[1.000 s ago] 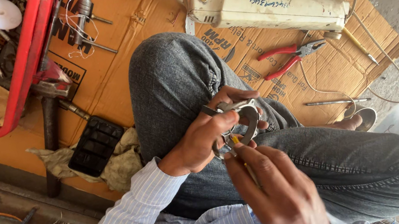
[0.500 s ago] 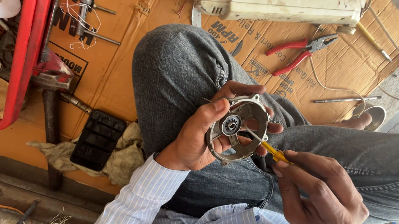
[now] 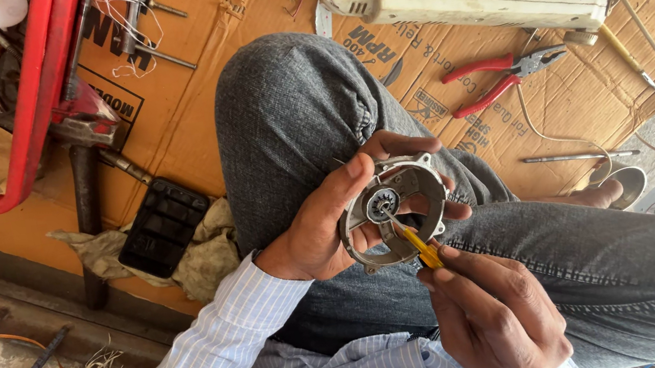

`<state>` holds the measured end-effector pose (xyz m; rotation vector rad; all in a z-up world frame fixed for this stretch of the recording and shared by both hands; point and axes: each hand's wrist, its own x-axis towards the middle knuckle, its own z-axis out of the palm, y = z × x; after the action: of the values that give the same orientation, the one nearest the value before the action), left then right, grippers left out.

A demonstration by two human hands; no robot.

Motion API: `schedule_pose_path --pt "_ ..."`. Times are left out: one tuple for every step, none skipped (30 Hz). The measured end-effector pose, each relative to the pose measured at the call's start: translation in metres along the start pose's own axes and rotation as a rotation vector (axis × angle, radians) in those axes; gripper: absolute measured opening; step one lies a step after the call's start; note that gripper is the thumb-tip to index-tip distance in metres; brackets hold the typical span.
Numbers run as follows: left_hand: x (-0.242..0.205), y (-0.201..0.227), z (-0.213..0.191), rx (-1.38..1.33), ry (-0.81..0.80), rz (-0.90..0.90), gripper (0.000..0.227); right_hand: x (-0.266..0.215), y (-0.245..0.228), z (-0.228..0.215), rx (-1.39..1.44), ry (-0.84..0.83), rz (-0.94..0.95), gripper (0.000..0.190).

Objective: The person sits on the floor and uses a screwdriver to adjust internal components of a disassembled electrical motor. They then attach a metal casing to the motor assembly and use pliers to manipulate wires.

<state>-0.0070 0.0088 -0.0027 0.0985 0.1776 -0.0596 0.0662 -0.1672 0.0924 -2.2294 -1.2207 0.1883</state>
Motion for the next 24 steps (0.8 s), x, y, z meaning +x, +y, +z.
schedule_pose_path --pt "0.000 0.000 0.000 0.008 0.000 -0.001 0.064 0.002 0.001 0.000 0.031 0.015 -0.021 0.033" --pt "0.000 0.000 -0.001 0.017 0.000 -0.001 0.065 0.005 0.003 0.000 0.062 0.030 -0.042 0.035" --pt "0.000 0.000 -0.001 0.026 -0.001 -0.002 0.065 0.008 0.004 0.000 0.092 0.045 -0.064 0.036" --pt "-0.001 -0.001 -0.001 0.025 0.003 -0.007 0.066 0.011 0.005 -0.001 0.091 0.025 -0.032 0.036" --pt "-0.001 -0.001 -0.001 0.023 0.006 -0.012 0.066 0.013 0.005 -0.003 0.089 0.006 0.000 0.035" --pt "-0.002 -0.001 0.000 0.024 0.010 -0.017 0.066 0.017 0.005 -0.005 0.089 -0.012 0.030 0.035" --pt "-0.002 -0.001 0.000 0.034 0.018 -0.022 0.066 0.021 0.005 -0.004 0.092 0.007 0.017 0.038" --pt "-0.001 0.000 0.000 0.043 0.026 -0.027 0.067 0.025 0.004 -0.002 0.095 0.025 0.004 0.040" --pt "-0.001 0.000 0.000 0.053 0.033 -0.032 0.067 0.029 0.003 0.000 0.098 0.042 -0.009 0.043" --pt "-0.001 0.000 0.000 0.061 0.038 -0.030 0.067 0.033 0.001 0.001 0.093 0.037 -0.009 0.044" --pt "-0.002 0.000 0.000 0.070 0.043 -0.027 0.067 0.036 0.000 0.003 0.087 0.031 -0.010 0.045" --pt "-0.002 0.000 0.000 0.076 0.049 -0.026 0.067 0.039 -0.001 0.003 0.082 0.024 -0.008 0.046" --pt "-0.003 0.000 -0.001 0.084 0.056 -0.027 0.067 0.041 -0.002 0.002 0.093 0.035 0.025 0.047" --pt "-0.003 0.000 -0.001 0.090 0.063 -0.029 0.067 0.043 -0.003 0.001 0.103 0.047 0.060 0.048" --pt "-0.004 0.000 -0.001 0.097 0.069 -0.032 0.068 0.044 -0.002 -0.001 0.112 0.059 0.094 0.050" --pt "-0.004 0.000 -0.002 0.099 0.061 -0.030 0.068 0.044 -0.002 -0.003 0.087 0.042 0.091 0.052" --pt "-0.004 0.000 -0.002 0.101 0.054 -0.027 0.068 0.045 -0.002 -0.005 0.062 0.025 0.088 0.054" --pt "-0.003 0.000 -0.002 0.103 0.044 -0.025 0.068 0.045 -0.001 -0.006 0.036 0.009 0.084 0.057" --pt "-0.003 0.000 -0.002 0.093 0.044 -0.025 0.068 0.044 -0.001 -0.006 0.031 -0.005 0.088 0.057" --pt "-0.003 0.000 -0.002 0.083 0.044 -0.024 0.067 0.045 -0.001 -0.006 0.026 -0.019 0.090 0.056" --pt "-0.003 0.001 -0.002 0.073 0.044 -0.023 0.067 0.045 -0.002 -0.005 0.021 -0.033 0.092 0.056" --pt "-0.003 0.000 -0.003 0.070 0.042 -0.021 0.066 0.046 -0.003 -0.004 0.042 -0.031 0.086 0.056" --pt "-0.003 -0.001 -0.003 0.067 0.040 -0.020 0.065 0.048 -0.004 -0.003 0.062 -0.029 0.079 0.055" --pt "-0.003 -0.001 -0.003 0.066 0.037 -0.021 0.064 0.051 -0.005 -0.003 0.083 -0.023 0.075 0.054"
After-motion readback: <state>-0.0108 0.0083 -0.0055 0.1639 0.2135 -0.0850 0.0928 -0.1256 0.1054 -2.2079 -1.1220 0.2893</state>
